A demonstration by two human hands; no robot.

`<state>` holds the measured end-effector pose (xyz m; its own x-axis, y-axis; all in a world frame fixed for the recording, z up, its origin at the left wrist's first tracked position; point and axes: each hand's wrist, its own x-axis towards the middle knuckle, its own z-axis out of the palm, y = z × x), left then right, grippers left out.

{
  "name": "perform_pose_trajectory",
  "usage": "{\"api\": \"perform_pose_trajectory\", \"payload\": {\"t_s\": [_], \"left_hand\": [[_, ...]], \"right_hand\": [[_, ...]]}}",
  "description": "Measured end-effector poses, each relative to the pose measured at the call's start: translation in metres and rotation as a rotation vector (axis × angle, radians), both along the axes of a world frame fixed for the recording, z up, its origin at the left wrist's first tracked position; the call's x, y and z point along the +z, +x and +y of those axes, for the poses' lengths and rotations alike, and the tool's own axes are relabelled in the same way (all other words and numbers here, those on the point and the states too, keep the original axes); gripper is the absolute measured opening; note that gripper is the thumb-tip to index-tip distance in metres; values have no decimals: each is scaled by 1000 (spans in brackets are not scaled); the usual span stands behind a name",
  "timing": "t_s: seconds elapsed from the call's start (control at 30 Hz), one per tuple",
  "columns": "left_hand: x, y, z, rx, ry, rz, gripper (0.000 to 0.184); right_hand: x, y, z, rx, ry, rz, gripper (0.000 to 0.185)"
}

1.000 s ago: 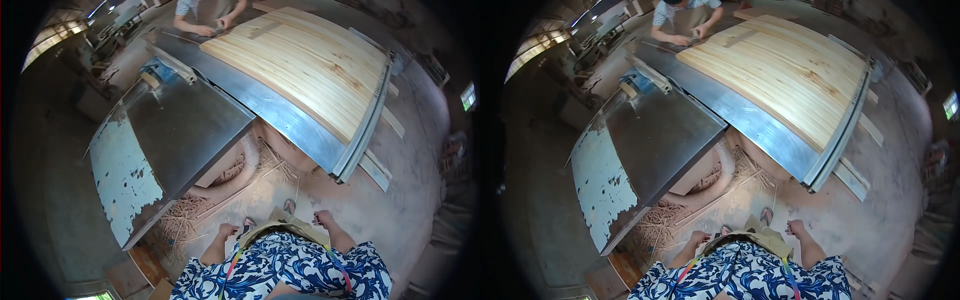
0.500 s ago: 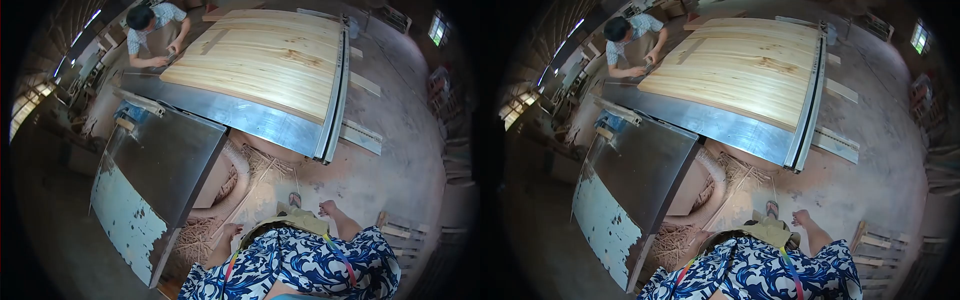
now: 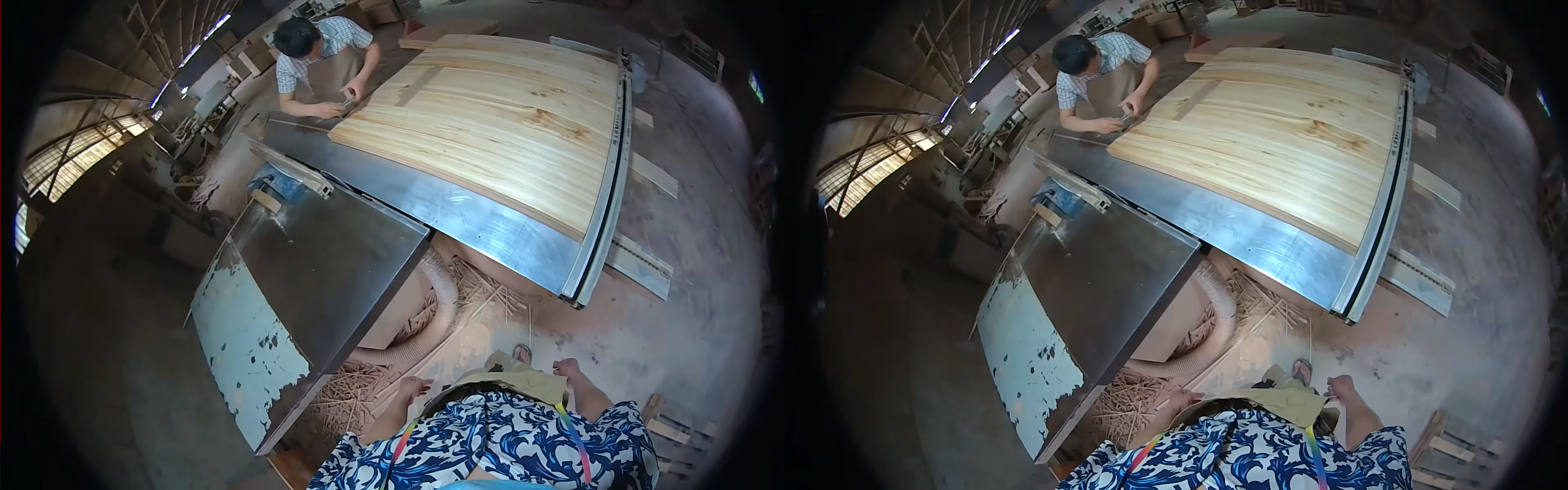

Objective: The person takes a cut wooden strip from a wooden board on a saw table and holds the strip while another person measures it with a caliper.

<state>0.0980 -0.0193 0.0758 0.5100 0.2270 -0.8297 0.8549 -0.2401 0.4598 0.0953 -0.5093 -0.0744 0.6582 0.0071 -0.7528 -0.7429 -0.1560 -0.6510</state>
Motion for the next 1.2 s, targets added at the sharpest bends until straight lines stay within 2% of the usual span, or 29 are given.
{"api": "perform_pose_trajectory", "payload": {"t_s": [0.07,0.17,0.27,0.4,0.63,0.77,0.9,1.1,1.2], "left_hand": [[27,-3,-14,-33,81,12,21],[-7,-20,-4,77,-14,73,21],[-16,-34,-4,141,-43,91,21],[-16,-44,-13,168,-12,72,22],[-8,-49,-34,211,44,57,23],[-19,-62,-33,275,-11,31,23],[-13,-74,-28,232,45,33,24],[-41,-102,-15,305,33,59,25],[-61,-111,-7,355,-14,64,26]], "right_hand": [[4,14,0,4,-10,18,12],[12,31,4,35,-24,47,12],[27,51,8,-111,41,170,11],[34,71,7,-37,20,109,11],[28,108,1,34,47,181,11],[31,114,3,22,53,213,11],[44,108,20,30,26,221,12],[57,81,36,58,-30,228,14],[66,69,38,236,-119,90,13]]}}
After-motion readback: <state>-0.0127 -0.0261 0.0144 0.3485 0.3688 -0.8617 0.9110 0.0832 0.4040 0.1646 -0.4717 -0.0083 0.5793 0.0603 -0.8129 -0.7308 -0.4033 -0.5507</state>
